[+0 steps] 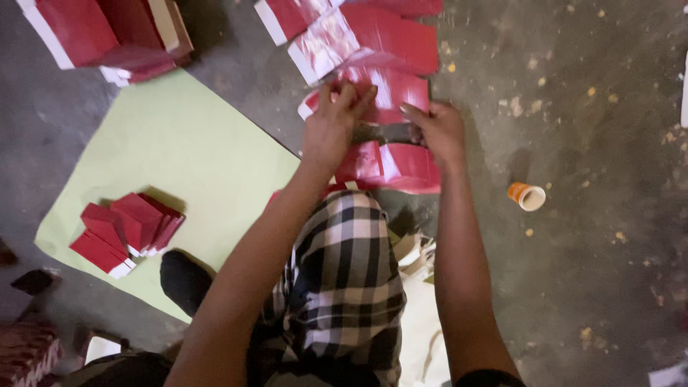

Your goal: The person sits on the floor and repeatedly folds red paper sheets with white edges, pressing the folds flat and stacking them. The person handles the sheets one at a time, aligning edges and smoothing creases.

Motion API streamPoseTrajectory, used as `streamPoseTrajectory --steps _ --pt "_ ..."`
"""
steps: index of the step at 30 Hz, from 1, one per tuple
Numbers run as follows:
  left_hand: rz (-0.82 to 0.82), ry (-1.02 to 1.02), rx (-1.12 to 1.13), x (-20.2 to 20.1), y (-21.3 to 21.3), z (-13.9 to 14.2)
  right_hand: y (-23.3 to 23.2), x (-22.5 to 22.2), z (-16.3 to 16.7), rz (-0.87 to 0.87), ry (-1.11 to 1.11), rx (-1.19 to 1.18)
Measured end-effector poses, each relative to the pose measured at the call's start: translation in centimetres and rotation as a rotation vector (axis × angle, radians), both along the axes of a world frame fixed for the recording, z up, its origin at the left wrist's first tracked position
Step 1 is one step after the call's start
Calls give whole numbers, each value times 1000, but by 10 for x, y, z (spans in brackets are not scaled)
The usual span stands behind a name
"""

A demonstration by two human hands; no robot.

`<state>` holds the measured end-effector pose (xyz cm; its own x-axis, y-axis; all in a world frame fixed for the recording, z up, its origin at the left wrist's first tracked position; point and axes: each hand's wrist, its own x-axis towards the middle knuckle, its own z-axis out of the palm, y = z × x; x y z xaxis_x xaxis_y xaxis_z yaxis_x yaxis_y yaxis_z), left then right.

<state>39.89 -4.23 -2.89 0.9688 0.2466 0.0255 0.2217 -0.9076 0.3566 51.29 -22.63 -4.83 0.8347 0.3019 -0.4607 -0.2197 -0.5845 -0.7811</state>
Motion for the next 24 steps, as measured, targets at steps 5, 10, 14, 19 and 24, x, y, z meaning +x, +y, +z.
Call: streamPoseTrajectory --steps 5,10,14,19,24 --pt "-4 42 48 -1 2 -1 0 1 -2 231 -563 -344" --pt "-12 -50 93 -2 2 -3 -1 -1 4 69 113 -119" --pt "-16 -7 54 -1 3 0 -3 -2 8 218 -507 -329" --pt "-20 -24 102 0 4 6 1 -1 6 251 -312 -351" --pt "-43 19 163 -1 4 7 -4 -3 5 214 -484 -585"
